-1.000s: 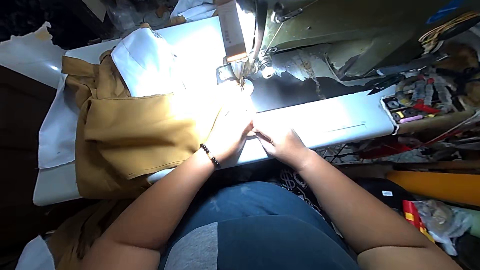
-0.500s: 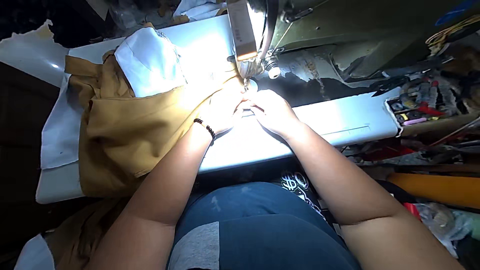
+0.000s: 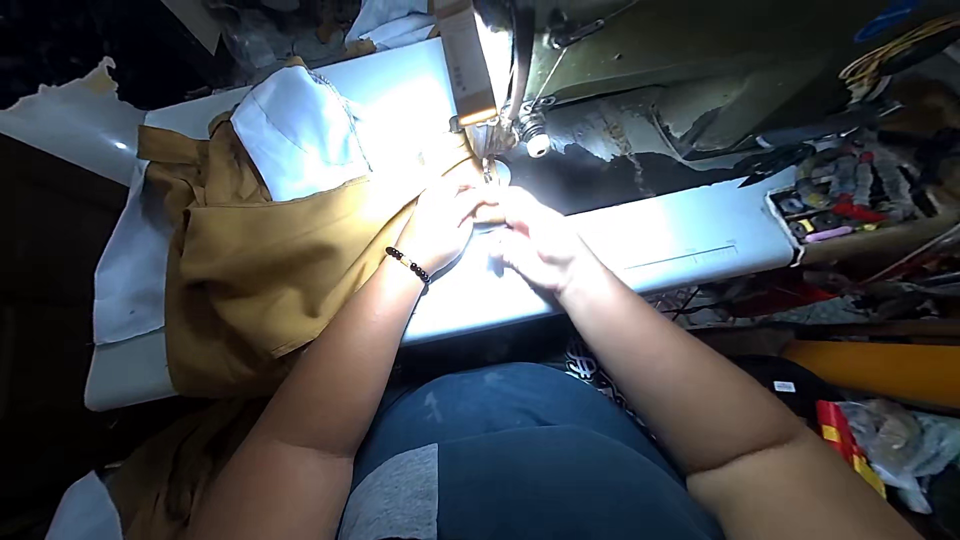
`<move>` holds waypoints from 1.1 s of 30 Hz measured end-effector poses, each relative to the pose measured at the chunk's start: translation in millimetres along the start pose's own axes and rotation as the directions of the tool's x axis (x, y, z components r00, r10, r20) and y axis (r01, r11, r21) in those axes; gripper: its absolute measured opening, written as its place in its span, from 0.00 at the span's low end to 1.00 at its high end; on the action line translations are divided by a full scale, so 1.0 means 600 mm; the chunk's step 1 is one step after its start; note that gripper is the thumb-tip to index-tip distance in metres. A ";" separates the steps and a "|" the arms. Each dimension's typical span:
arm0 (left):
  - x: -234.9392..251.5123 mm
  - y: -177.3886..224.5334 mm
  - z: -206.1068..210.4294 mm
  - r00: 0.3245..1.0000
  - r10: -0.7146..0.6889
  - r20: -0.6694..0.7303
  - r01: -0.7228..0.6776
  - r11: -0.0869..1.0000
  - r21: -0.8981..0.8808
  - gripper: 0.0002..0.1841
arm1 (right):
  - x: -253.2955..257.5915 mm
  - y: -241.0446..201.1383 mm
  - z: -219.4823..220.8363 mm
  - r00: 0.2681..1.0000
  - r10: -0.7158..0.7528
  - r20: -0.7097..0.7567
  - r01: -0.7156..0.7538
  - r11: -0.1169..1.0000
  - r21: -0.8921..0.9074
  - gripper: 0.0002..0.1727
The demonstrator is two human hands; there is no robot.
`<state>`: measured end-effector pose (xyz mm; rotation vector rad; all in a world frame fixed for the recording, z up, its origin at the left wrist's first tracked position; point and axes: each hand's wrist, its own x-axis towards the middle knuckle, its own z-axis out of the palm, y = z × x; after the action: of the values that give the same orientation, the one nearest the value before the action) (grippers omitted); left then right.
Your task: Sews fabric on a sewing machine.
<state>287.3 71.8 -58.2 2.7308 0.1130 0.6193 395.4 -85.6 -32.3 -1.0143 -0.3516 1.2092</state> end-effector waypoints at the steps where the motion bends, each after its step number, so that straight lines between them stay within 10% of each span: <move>1: -0.002 0.000 0.002 0.999 0.040 0.015 -0.041 0.999 0.026 0.20 | -0.019 0.011 0.003 1.000 0.017 0.009 -0.017 0.999 -0.038 0.11; 4: -0.003 0.004 0.004 0.992 0.103 0.079 -0.110 0.990 0.089 0.18 | -0.045 0.019 -0.014 0.997 -0.074 0.009 0.073 0.931 -0.357 0.15; 7: -0.004 0.001 0.005 0.984 0.105 0.142 -0.115 0.991 0.062 0.18 | -0.022 0.011 -0.044 0.879 -0.439 0.186 0.345 0.316 -0.884 0.17; 10: 0.000 0.002 0.003 0.976 0.068 0.206 -0.080 0.996 0.050 0.23 | 0.014 0.018 -0.066 0.749 -0.531 0.398 0.434 -0.061 -0.899 0.12; 14: 0.012 0.018 -0.003 0.974 0.032 0.223 -0.063 0.989 0.134 0.32 | 0.019 0.023 -0.066 0.689 -0.579 0.437 0.478 -0.091 -0.874 0.09; 20: 0.031 0.024 0.005 0.981 0.189 0.035 -0.192 0.955 0.226 0.07 | 0.020 0.032 -0.079 0.499 -0.687 0.529 0.605 -0.161 -0.780 0.08; 33: 0.011 -0.013 -0.004 0.973 -0.052 0.225 0.063 0.997 -0.040 0.24 | 0.035 -0.005 -0.074 0.718 -0.473 0.510 0.468 -0.214 -0.857 0.11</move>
<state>292.2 80.5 -56.4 2.7186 0.1203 0.2918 436.6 -87.0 -59.5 -1.8282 -1.6685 -0.0739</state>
